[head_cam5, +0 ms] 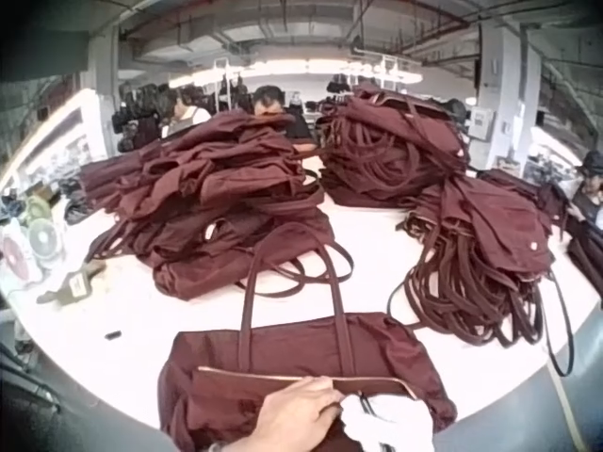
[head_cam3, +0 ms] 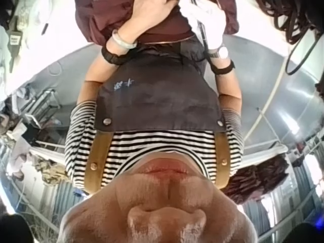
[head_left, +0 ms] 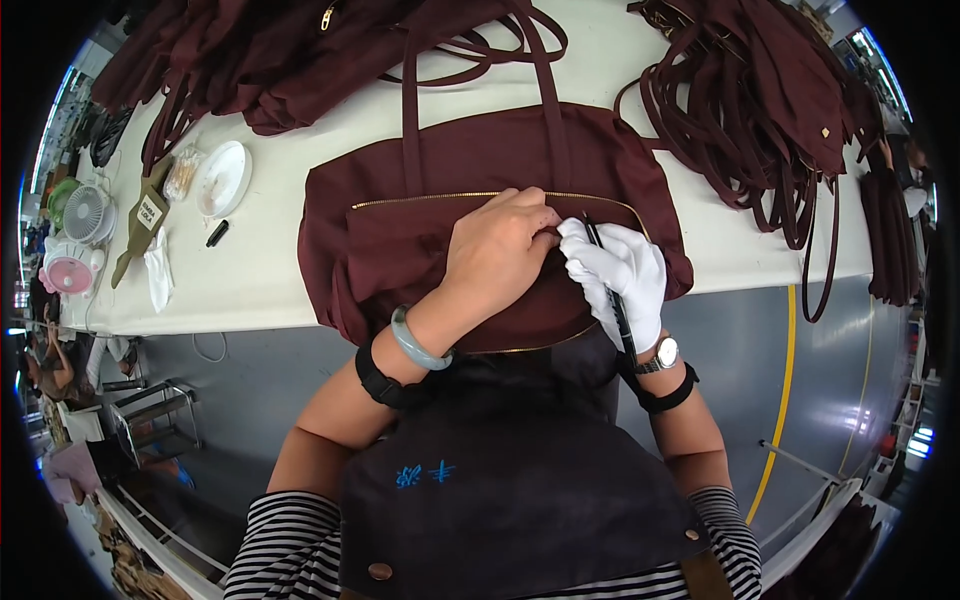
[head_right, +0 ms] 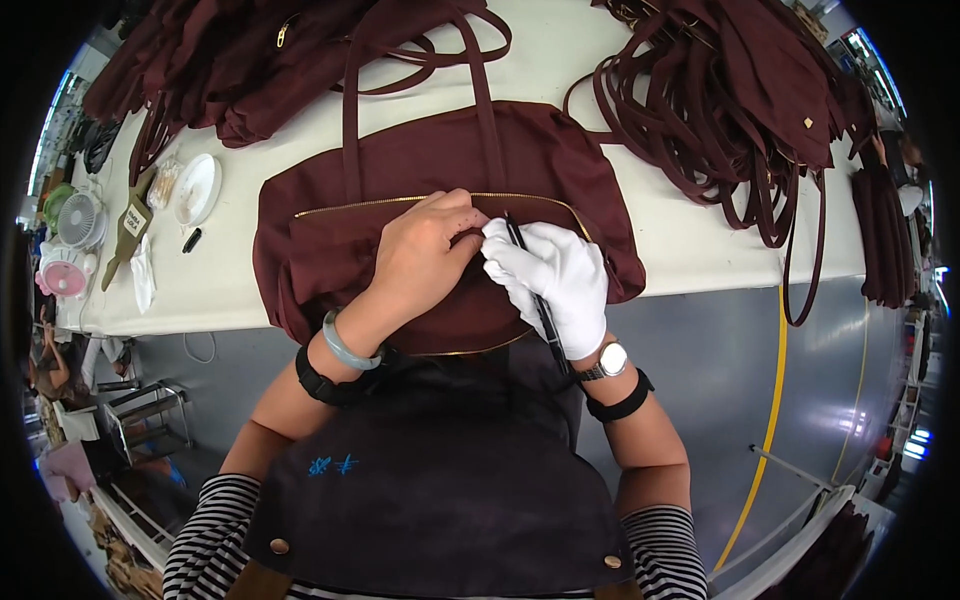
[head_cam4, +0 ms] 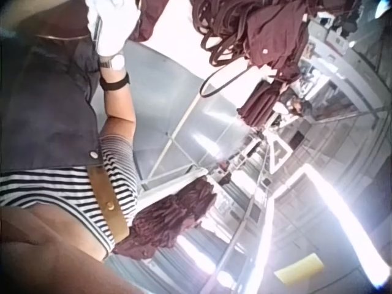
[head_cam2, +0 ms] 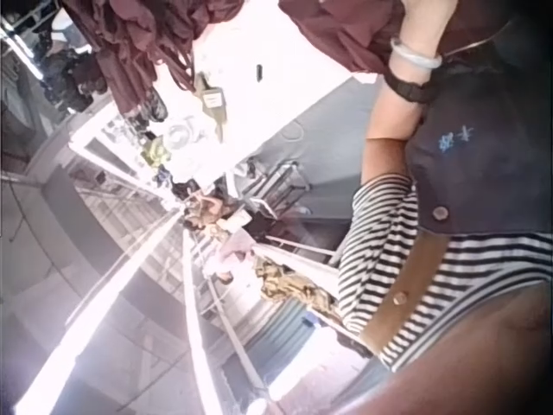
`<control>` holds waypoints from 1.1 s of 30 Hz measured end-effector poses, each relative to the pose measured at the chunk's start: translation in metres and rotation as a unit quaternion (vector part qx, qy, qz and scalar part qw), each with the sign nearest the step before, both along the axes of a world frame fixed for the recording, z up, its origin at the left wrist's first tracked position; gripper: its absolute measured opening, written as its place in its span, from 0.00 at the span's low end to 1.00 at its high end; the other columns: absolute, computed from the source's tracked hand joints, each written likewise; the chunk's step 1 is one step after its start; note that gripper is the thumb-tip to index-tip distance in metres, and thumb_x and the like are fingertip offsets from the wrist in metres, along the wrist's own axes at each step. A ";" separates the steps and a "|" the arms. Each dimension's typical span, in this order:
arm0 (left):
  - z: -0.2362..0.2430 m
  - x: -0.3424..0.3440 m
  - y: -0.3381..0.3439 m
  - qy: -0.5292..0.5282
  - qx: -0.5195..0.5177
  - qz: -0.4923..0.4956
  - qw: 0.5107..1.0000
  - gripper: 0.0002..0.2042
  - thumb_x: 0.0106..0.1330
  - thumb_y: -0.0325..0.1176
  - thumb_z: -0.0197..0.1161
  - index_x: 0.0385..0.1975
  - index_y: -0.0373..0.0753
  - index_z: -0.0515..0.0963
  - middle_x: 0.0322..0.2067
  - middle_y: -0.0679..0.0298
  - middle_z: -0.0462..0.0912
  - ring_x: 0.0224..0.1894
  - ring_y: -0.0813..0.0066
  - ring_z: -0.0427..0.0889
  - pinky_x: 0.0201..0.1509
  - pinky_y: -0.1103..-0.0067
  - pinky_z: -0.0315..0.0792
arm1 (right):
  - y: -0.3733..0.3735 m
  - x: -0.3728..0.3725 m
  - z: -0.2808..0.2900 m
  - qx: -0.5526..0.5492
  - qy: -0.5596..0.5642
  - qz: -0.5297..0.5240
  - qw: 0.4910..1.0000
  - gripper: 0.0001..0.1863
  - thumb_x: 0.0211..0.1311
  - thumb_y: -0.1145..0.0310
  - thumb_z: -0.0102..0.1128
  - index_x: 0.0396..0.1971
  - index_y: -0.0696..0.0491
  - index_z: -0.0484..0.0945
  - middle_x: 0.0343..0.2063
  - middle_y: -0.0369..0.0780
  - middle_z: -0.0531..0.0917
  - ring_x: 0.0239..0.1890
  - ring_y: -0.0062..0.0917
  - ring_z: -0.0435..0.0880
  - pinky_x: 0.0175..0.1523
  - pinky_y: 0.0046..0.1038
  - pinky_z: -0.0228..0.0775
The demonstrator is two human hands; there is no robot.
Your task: Inspecting and finishing burgundy handbags at a workshop table using a marker pen.
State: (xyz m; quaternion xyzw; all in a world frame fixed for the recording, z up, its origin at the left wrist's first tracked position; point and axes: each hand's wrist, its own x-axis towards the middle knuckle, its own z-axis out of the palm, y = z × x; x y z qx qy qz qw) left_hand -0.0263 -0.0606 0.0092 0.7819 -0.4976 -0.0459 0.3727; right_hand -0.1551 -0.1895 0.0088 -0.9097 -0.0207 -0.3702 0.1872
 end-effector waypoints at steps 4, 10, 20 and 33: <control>0.003 0.000 0.000 0.015 0.007 -0.004 1.000 0.07 0.56 0.24 0.64 0.34 0.38 0.83 0.31 0.65 0.78 0.38 0.64 0.79 0.40 0.69 0.75 | -0.006 -0.005 -0.016 0.026 -0.024 0.018 0.999 0.16 0.44 0.73 0.72 0.37 0.46 0.82 0.33 0.34 0.86 0.31 0.29 0.83 0.28 0.30 0.73; -0.001 0.001 -0.002 -0.010 -0.022 -0.001 1.000 0.06 0.56 0.24 0.64 0.34 0.37 0.82 0.32 0.65 0.78 0.39 0.64 0.79 0.42 0.70 0.75 | -0.002 0.000 -0.002 -0.010 -0.002 0.005 1.000 0.21 0.43 0.74 0.72 0.40 0.43 0.80 0.33 0.32 0.85 0.32 0.31 0.82 0.33 0.29 0.76; 0.002 0.000 0.000 0.024 -0.001 -0.001 1.000 0.06 0.57 0.28 0.68 0.34 0.38 0.82 0.30 0.65 0.76 0.38 0.64 0.78 0.41 0.70 0.74 | -0.007 -0.013 -0.026 0.239 -0.080 0.032 0.967 0.07 0.62 0.77 0.61 0.40 0.52 0.78 0.40 0.42 0.88 0.34 0.29 0.85 0.36 0.26 0.77; -0.001 -0.001 0.001 -0.004 -0.011 0.006 1.000 0.05 0.57 0.27 0.67 0.33 0.37 0.82 0.30 0.65 0.77 0.37 0.64 0.79 0.40 0.70 0.74 | -0.006 -0.004 -0.024 0.190 -0.074 -0.008 0.979 0.10 0.60 0.77 0.63 0.42 0.52 0.78 0.42 0.39 0.88 0.37 0.27 0.86 0.39 0.27 0.79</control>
